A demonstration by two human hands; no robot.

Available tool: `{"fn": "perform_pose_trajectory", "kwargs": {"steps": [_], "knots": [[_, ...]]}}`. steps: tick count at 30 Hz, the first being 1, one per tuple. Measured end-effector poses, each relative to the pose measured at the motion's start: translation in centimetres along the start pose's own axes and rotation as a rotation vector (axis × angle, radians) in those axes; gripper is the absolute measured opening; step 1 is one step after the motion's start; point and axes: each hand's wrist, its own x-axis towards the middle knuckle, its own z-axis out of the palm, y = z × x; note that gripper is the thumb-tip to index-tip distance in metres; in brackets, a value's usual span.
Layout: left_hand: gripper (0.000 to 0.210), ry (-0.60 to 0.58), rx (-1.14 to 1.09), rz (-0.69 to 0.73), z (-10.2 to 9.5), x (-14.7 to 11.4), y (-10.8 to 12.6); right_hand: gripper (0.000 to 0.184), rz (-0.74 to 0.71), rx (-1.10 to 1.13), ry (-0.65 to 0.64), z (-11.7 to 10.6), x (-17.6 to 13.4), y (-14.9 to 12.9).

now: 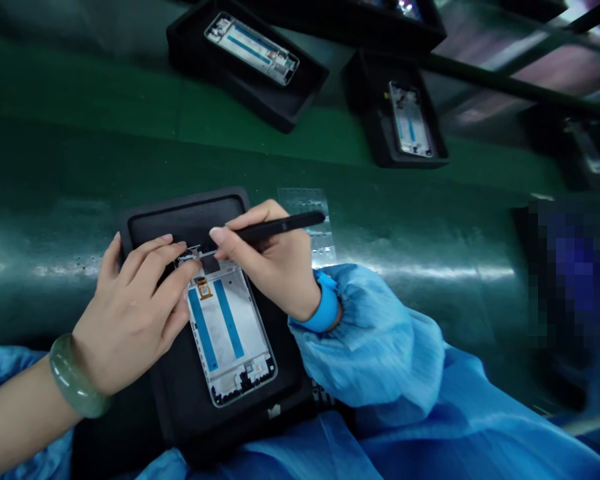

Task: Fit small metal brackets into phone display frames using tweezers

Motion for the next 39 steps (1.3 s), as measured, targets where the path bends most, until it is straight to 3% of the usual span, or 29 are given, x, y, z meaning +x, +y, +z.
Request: {"fn": "perform_pose_trajectory", "kwargs": {"steps": [4,8,14,39], "knots": [[0.031,0.028,-0.033,-0.013,0.1,0.0,0.0,0.025,0.051,0.214,0.027,0.2,0.9,-0.5],[0.030,0.049,-0.074,-0.022,0.2,-0.1,-0.2,0.025,0.015,0.267,-0.034,0.5,2.0,-0.4],[0.034,0.041,-0.064,-0.009,0.1,0.0,-0.2,0.021,-0.079,0.177,-0.092,0.5,2.4,0.8],[0.039,0.008,-0.083,-0.018,0.0,0.0,-0.2,0.014,-0.157,0.040,-0.177,-0.1,1.7,1.1]]}}
